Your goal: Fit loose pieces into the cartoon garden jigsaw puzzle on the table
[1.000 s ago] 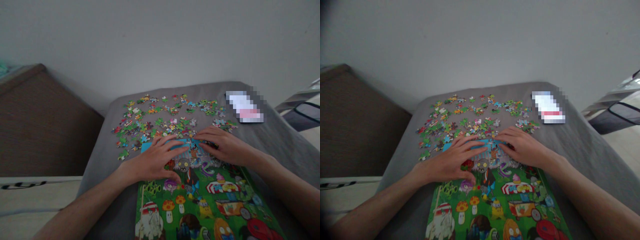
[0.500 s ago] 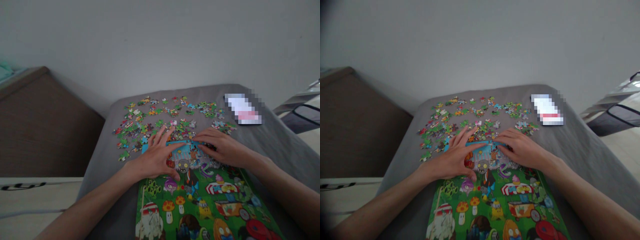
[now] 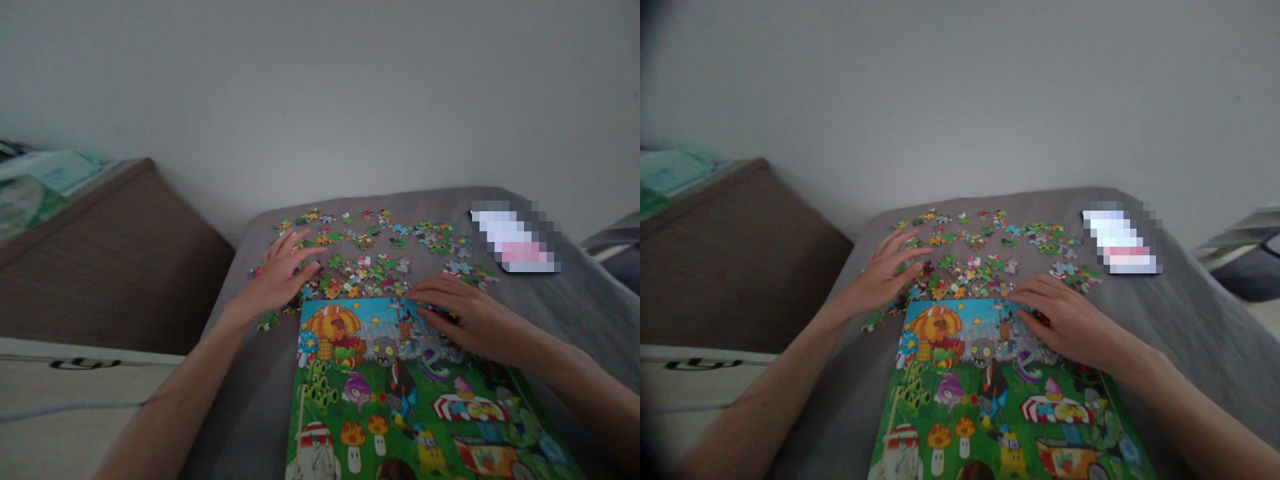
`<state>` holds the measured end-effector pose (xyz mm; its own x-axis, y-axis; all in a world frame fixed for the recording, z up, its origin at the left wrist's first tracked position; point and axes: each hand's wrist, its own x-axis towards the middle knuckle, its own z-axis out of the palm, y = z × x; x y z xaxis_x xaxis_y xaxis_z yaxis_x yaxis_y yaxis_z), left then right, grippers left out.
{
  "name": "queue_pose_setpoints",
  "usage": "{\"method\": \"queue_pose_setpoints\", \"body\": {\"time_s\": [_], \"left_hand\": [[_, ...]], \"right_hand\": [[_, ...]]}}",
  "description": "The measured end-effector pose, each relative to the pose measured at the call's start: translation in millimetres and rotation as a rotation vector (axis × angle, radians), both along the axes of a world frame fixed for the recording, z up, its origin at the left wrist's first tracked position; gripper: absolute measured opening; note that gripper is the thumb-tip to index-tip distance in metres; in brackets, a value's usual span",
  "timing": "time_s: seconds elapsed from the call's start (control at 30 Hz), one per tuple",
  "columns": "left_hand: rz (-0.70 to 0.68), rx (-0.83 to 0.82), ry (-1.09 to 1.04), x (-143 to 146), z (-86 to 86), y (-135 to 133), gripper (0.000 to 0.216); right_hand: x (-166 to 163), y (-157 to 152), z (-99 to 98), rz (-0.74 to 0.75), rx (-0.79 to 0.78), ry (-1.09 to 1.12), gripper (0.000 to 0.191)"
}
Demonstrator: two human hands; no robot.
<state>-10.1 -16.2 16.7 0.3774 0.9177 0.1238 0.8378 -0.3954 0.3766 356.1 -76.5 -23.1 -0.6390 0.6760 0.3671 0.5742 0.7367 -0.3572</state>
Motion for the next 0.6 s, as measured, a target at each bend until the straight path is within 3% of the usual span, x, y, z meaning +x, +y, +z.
{"method": "queue_pose_setpoints", "body": {"time_s": [0.1, 0.2, 0.47, 0.6], "left_hand": [[0.217, 0.077, -0.011, -37, -10.9, 28, 0.037], [0.319, 0.079, 0.0, -65, -19.8, 44, 0.035], [0.086, 0.002, -0.016, -69, -23.8, 41, 0.025], [0.072, 0.019, -0.025, -67, -21.6, 38, 0.03]], "right_hand": [[-1, 0, -1.8, 0.006, 0.003, 0.018, 0.026], [-2, 1, -4.5, 0.012, 0.003, 0.023, 0.026], [0, 2, -12.3, -0.01, -0.01, 0.041, 0.026], [-1, 1, -14.4, -0.015, -0.032, 0.041, 0.027]]}}
